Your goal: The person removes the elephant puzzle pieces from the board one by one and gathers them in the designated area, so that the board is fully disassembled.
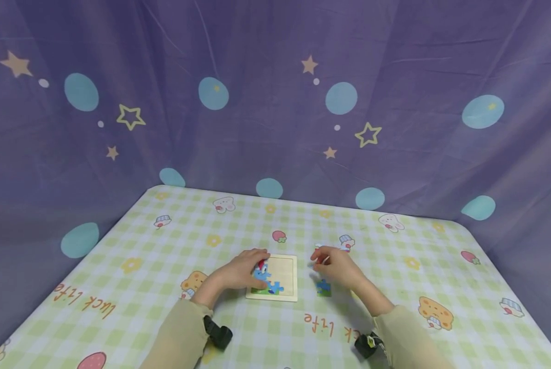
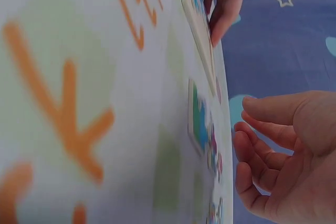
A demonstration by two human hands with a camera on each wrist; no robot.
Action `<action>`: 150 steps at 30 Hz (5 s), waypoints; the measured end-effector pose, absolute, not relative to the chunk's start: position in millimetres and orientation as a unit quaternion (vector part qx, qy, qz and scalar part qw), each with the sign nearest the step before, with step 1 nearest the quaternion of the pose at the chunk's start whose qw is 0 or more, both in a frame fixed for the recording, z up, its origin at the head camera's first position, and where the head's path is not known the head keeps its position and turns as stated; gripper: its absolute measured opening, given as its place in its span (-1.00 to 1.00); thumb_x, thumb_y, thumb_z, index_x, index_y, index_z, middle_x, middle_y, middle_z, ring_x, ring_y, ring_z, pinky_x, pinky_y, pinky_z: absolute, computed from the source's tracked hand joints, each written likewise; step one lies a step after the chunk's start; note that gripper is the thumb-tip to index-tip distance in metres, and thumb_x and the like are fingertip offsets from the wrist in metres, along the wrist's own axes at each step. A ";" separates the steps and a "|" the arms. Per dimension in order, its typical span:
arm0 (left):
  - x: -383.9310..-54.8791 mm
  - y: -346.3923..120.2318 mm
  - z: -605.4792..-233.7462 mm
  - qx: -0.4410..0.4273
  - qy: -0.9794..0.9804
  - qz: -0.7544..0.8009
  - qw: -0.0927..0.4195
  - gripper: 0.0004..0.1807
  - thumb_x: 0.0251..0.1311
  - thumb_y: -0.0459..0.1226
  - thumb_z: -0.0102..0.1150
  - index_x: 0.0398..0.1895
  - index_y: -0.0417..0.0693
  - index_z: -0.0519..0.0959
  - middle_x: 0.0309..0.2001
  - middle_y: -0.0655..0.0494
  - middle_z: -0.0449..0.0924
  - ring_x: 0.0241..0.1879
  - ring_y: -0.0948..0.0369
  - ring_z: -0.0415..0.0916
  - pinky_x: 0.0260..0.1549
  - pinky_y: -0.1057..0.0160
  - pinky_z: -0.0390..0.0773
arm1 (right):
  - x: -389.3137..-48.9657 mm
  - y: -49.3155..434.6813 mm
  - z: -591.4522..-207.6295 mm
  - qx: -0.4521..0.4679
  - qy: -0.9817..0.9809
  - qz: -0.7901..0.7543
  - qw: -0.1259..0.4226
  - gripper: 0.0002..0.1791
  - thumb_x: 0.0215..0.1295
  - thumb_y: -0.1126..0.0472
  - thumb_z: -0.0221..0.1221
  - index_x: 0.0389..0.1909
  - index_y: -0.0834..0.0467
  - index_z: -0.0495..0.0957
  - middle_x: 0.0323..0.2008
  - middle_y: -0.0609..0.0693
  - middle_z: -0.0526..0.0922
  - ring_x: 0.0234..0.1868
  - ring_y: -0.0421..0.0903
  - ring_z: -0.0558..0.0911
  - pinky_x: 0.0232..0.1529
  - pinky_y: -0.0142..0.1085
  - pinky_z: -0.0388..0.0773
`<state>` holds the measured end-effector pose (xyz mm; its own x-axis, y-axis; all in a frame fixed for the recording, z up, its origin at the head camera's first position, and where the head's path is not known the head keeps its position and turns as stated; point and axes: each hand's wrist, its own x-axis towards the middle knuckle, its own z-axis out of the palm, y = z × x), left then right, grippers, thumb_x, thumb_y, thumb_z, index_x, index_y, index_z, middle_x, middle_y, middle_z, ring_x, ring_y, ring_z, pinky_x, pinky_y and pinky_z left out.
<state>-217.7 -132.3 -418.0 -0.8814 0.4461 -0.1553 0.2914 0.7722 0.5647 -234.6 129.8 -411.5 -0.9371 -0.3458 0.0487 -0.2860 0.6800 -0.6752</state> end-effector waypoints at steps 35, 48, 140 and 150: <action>-217.4 -135.4 -417.3 0.219 0.924 0.281 0.141 -0.17 -0.03 -0.09 0.30 0.31 -0.17 0.20 0.35 -0.09 0.10 0.35 -0.06 -0.03 0.26 -0.09 0.05 | -216.2 64.5 -411.8 -0.302 0.892 -0.317 0.112 -0.77 -0.02 0.24 0.29 -0.27 0.14 0.58 -0.43 -0.08 0.60 -0.43 -0.28 0.50 -0.40 -0.42 0.43; -216.6 -135.9 -416.4 0.227 0.918 0.294 0.136 -0.18 -0.04 -0.12 0.30 0.29 -0.22 0.21 0.34 -0.13 0.12 0.34 -0.09 -0.01 0.24 -0.12 0.07 | -214.4 56.8 -413.5 -0.315 0.900 -0.283 0.103 -0.77 -0.03 0.25 0.31 -0.28 0.11 0.60 -0.47 -0.12 0.59 -0.46 -0.32 0.49 -0.42 -0.47 0.42; -219.3 -148.9 -418.4 0.247 0.889 0.334 0.191 -0.07 -0.10 -0.17 0.35 0.36 -0.14 0.11 0.42 -0.03 -0.06 0.40 -0.03 -0.20 0.27 -0.14 -0.04 | -209.1 70.6 -413.4 -0.318 0.878 -0.345 0.094 -0.87 0.16 0.36 0.14 -0.31 0.09 0.55 -0.50 -0.15 0.51 -0.55 -0.28 0.44 -0.48 -0.42 0.40; -218.6 -148.0 -417.5 0.255 0.887 0.335 0.188 -0.08 -0.09 -0.17 0.34 0.35 -0.20 0.11 0.41 -0.08 -0.05 0.39 -0.06 -0.20 0.28 -0.13 -0.06 | -207.7 84.8 -413.6 -0.302 0.893 -0.326 0.065 -0.85 0.14 0.38 0.15 -0.34 0.06 0.54 -0.49 -0.15 0.51 -0.50 -0.27 0.44 -0.44 -0.42 0.40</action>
